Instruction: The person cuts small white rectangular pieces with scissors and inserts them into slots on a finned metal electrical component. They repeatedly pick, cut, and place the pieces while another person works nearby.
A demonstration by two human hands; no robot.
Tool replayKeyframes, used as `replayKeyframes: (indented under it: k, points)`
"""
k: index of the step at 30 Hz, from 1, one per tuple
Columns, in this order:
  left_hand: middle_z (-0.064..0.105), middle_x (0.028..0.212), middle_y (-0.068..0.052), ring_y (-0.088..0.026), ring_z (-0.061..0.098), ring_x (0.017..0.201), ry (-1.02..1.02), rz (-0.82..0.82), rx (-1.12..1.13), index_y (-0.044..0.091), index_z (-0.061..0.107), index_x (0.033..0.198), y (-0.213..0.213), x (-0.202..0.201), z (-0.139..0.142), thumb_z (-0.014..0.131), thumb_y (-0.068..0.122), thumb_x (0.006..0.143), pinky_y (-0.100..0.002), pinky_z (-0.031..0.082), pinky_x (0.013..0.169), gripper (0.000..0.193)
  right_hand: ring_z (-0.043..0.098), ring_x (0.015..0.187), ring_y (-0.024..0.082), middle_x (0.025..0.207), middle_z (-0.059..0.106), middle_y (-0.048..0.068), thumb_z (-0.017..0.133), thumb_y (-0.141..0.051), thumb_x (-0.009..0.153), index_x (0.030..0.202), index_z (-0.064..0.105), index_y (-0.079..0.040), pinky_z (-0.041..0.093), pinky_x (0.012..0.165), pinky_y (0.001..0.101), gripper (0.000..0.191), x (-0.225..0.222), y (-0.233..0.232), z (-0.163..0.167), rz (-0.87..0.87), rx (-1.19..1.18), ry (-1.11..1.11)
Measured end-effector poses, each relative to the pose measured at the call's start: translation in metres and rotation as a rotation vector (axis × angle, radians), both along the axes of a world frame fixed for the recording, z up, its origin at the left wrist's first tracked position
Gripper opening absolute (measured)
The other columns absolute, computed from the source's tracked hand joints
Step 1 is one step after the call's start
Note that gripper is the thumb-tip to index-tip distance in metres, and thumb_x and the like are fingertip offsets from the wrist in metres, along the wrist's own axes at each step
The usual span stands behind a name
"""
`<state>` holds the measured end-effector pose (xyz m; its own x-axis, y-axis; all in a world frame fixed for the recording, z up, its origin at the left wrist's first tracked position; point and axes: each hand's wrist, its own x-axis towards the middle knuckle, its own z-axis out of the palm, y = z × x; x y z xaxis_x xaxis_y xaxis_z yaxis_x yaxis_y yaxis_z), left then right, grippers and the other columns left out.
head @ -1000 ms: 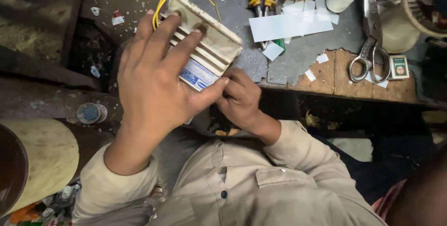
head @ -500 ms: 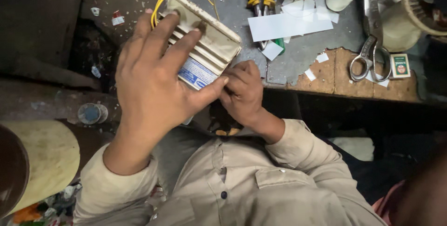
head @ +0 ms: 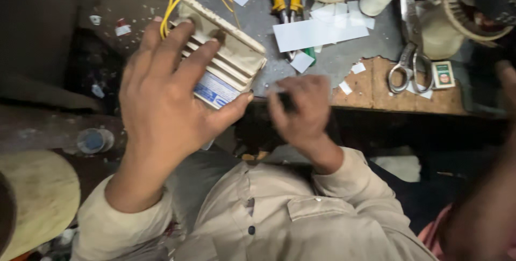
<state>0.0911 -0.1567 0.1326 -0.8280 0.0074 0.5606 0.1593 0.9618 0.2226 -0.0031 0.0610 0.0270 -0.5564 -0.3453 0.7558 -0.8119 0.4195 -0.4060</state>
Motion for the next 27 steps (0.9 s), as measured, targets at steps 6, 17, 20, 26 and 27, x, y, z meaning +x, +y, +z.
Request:
replayKeyframes:
  k: [6,17,20,26,27]
  points:
    - [0.061,0.141,-0.017,-0.048,0.052,0.137,0.017,0.005,-0.012,0.009,0.075,0.126,0.001,0.001,0.002,0.091,0.051,0.079,-0.056,0.047,0.103,0.066,0.054,0.114,0.04,0.119,0.066,0.016,0.08,-0.009,0.09,0.117,0.074,-0.008,0.043,0.101,0.0499,0.028,-0.042,0.055,0.02,-0.415,0.357,-0.052]
    - [0.064,0.138,-0.018,-0.049,0.053,0.134,-0.014,0.052,-0.01,0.01,0.077,0.124,0.006,-0.002,0.009,0.089,0.052,0.073,-0.059,0.047,0.1,0.067,0.052,0.109,0.039,0.12,0.065,0.012,0.087,-0.014,0.081,0.102,0.08,-0.016,0.046,0.092,0.0479,0.023,-0.091,0.077,0.035,-0.25,0.518,0.076]
    - [0.065,0.138,-0.017,-0.048,0.053,0.134,-0.008,0.053,-0.015,0.01,0.077,0.124,0.005,-0.003,0.007,0.09,0.053,0.073,-0.058,0.047,0.1,0.068,0.053,0.112,0.036,0.121,0.065,0.007,0.086,-0.014,0.084,0.1,0.08,-0.015,0.045,0.092,0.0479,0.017,-0.098,0.076,0.035,-0.255,0.552,0.093]
    - [0.065,0.138,-0.018,-0.047,0.053,0.135,-0.015,0.056,-0.03,0.01,0.077,0.123,0.004,-0.004,0.006,0.09,0.055,0.073,-0.058,0.048,0.099,0.068,0.052,0.107,0.037,0.119,0.063,0.012,0.083,-0.016,0.072,0.104,0.079,-0.006,0.045,0.089,0.0455,0.034,-0.108,0.072,0.04,-0.127,0.598,0.155]
    - [0.065,0.138,-0.018,-0.048,0.053,0.135,-0.027,0.055,-0.038,0.01,0.077,0.123,0.004,-0.004,0.007,0.09,0.056,0.072,-0.058,0.048,0.097,0.07,0.052,0.109,0.036,0.12,0.064,0.01,0.083,-0.015,0.076,0.101,0.078,-0.009,0.045,0.091,0.045,0.026,-0.109,0.071,0.041,-0.137,0.634,0.177]
